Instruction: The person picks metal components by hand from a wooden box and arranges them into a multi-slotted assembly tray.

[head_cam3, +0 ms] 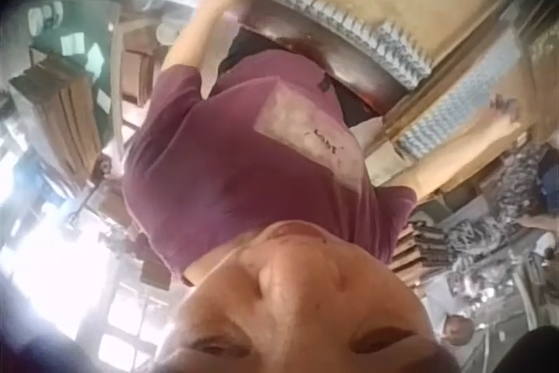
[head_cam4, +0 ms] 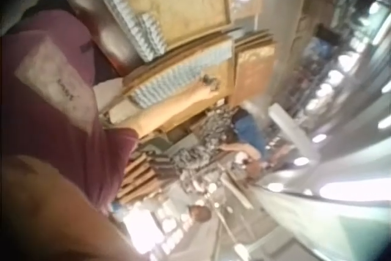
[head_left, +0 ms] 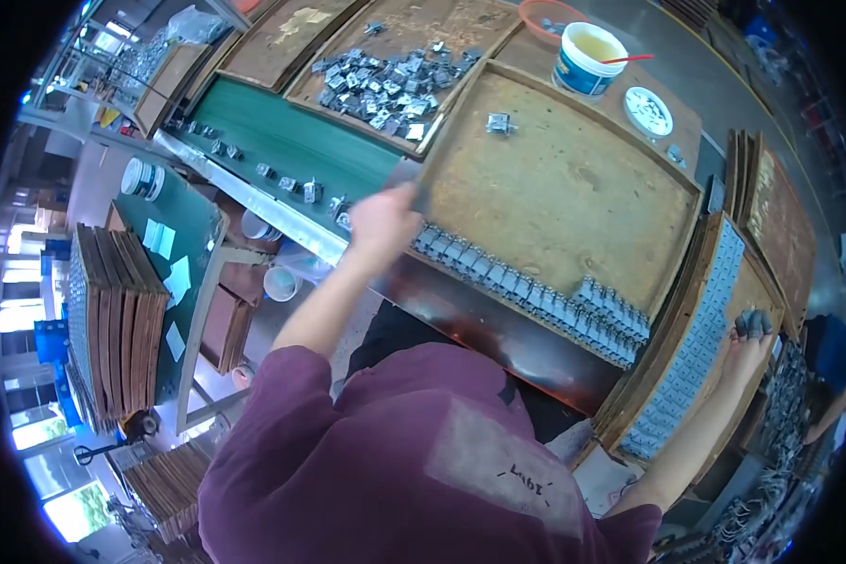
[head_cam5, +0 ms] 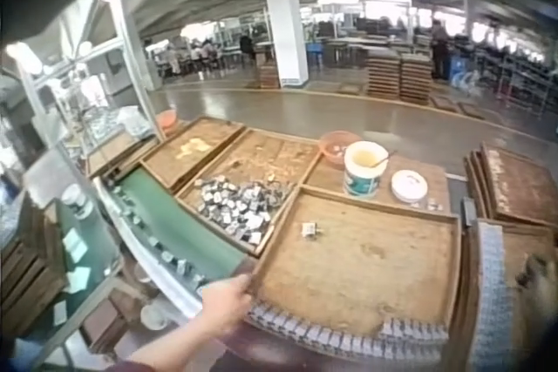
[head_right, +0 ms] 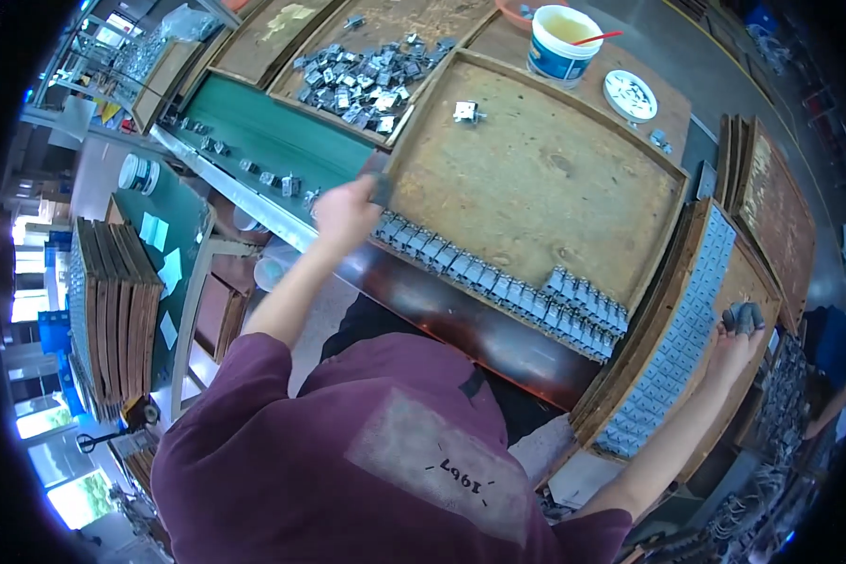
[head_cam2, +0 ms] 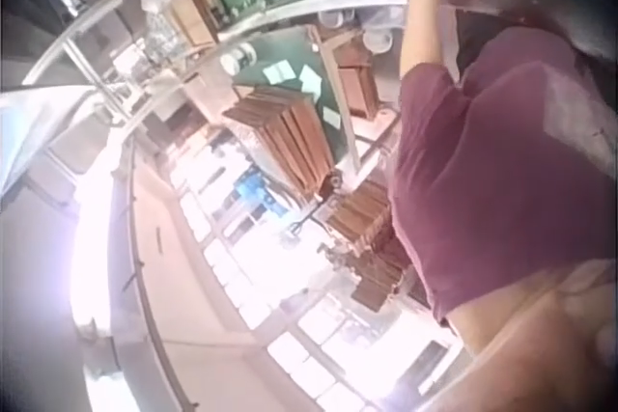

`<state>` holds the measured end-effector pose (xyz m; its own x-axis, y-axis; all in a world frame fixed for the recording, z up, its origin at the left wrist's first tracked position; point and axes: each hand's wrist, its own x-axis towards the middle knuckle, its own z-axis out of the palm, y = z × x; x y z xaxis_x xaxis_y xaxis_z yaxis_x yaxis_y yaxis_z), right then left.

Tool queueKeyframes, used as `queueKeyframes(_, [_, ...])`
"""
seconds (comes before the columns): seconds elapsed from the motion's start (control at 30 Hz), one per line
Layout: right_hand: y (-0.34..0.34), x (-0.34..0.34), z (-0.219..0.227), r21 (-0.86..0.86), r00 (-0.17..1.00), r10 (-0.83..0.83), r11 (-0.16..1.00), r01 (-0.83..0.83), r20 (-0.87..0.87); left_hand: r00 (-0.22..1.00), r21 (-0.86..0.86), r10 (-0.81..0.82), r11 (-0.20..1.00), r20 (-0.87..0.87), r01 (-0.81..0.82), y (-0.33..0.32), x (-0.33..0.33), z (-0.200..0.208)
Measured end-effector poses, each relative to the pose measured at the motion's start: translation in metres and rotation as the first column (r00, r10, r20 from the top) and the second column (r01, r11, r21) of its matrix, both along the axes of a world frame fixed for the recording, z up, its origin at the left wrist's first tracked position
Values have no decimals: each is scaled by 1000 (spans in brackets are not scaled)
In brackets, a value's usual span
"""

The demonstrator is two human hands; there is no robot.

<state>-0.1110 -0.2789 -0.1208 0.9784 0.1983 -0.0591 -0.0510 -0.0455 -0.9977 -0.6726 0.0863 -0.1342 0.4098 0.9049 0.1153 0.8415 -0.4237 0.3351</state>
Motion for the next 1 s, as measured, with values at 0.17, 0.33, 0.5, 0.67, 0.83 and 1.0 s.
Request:
queueKeyframes(0.17, [58,-126,32,229,970,237,948,-220,-48,898,-117,136,972,-419,-201,23,-100,-27])
queueKeyframes(0.33, [91,-231,22,19,919,394,919,-395,34,939,-199,263,930,-223,-309,20,-96,-18])
queueKeyframes(0.5, [95,-294,31,69,880,469,883,-465,-74,612,-678,410,670,676,301,11,-88,-5])
queueKeyframes(0.67, [101,-356,61,41,716,678,730,-682,-167,265,-523,581,335,769,784,-56,-12,46])
queueKeyframes(0.83, [106,-373,82,-582,504,783,615,-532,365,341,-440,321,321,884,839,-92,20,48])
queueKeyframes(1.0, [99,-373,83,-589,397,762,647,-484,511,405,-474,310,190,860,860,-116,35,66])
